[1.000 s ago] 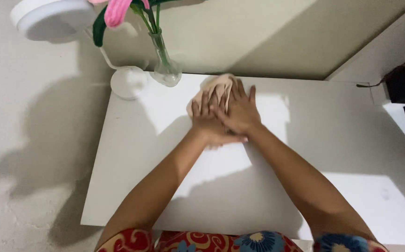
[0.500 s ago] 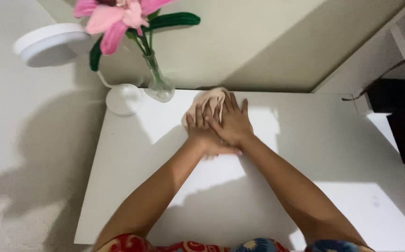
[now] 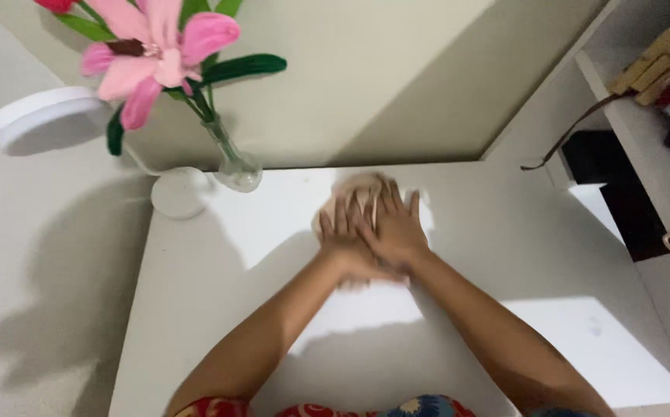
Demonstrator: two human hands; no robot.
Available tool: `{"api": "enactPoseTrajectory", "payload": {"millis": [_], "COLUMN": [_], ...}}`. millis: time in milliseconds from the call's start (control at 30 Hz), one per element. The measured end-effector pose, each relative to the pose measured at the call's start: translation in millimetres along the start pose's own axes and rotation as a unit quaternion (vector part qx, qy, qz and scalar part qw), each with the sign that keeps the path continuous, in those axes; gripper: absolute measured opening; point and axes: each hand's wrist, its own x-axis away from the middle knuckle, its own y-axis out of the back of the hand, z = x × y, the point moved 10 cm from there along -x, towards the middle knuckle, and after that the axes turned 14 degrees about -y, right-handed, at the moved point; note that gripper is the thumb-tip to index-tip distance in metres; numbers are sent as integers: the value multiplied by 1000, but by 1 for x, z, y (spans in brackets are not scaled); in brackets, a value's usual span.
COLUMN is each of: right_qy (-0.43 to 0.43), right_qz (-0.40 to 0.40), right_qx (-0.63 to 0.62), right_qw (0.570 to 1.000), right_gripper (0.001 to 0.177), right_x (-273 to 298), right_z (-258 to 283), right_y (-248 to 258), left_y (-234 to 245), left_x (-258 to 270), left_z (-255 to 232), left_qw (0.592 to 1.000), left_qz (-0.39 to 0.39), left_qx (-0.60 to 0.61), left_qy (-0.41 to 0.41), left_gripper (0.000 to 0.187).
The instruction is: Wiping a white desk surface with a cleaning cloth.
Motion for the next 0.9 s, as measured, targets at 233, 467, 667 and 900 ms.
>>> {"api": "enactPoseTrajectory", "payload": {"millis": [233, 467, 667, 900], "right_qy": [26, -45, 3, -80], "right_qz": [23, -4, 8, 48], "right_qx": [74, -2, 57, 18], "right_qw": [997, 999, 998, 995], "right_gripper": [93, 95, 93, 100], "right_x": [55, -4, 62, -13], "right_z": [-38, -64, -47, -38], "right_y": [5, 14, -2, 31], "left_y": [-39, 20, -19, 22], "left_x": [-6, -43, 3, -36], "left_z": [-68, -40, -73, -24], "left_qw": [991, 997, 993, 997], "left_qz": [20, -53, -47, -59], "left_qx": [11, -1, -42, -28], "left_qy": [-134, -53, -98, -35], "left_gripper": [135, 148, 164, 130]}}
